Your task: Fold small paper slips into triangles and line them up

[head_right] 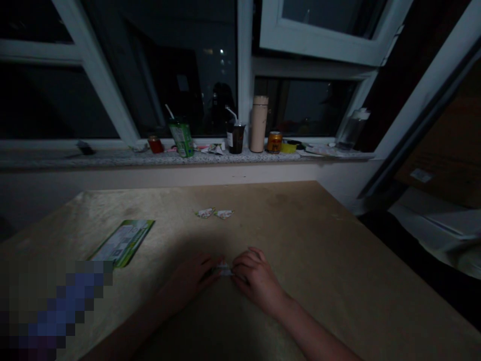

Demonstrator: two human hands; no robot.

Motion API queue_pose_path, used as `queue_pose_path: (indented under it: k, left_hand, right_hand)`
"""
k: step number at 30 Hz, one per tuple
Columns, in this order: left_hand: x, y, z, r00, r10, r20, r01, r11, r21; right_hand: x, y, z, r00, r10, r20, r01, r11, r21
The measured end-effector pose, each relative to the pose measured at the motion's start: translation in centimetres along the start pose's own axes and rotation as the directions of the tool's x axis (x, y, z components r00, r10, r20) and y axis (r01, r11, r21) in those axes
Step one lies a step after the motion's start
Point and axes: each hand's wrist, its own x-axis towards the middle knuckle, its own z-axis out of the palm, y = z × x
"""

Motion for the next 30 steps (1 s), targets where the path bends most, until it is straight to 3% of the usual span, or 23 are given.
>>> queue_pose_path:
  k: [13,19,24,30]
  left_hand:
    - [0.2,0.2,0.2,1.000,0.003,-0.014,-0.002,1.000,0.007]
    - [0.1,0.1,0.5,0.999,-0.018,-0.037,0.017,1.000,-0.022]
    - [0.1,0.1,0.3,0.997,-0.038,-0.064,0.034,0.998,-0.058]
    - [0.0,0.0,0.3,0.997,-0.033,-0.073,0.026,0.994,-0.106]
  right_hand:
    - [0.7,0.2,0.2,0.993,-0.120,-0.009,0.118,0.986,-0.113]
    - [1.9,0.5,-0.6,0.987,-0.150,0.063,0.158,0.976,-0.152]
    - [2.7,0.7,-0.2,0.999,-0.004,0.045,0.002,0.998,0.057]
    - [2.9,0.5,1.6,0.966,0.257,-0.035,-0.227,0.902,0.368]
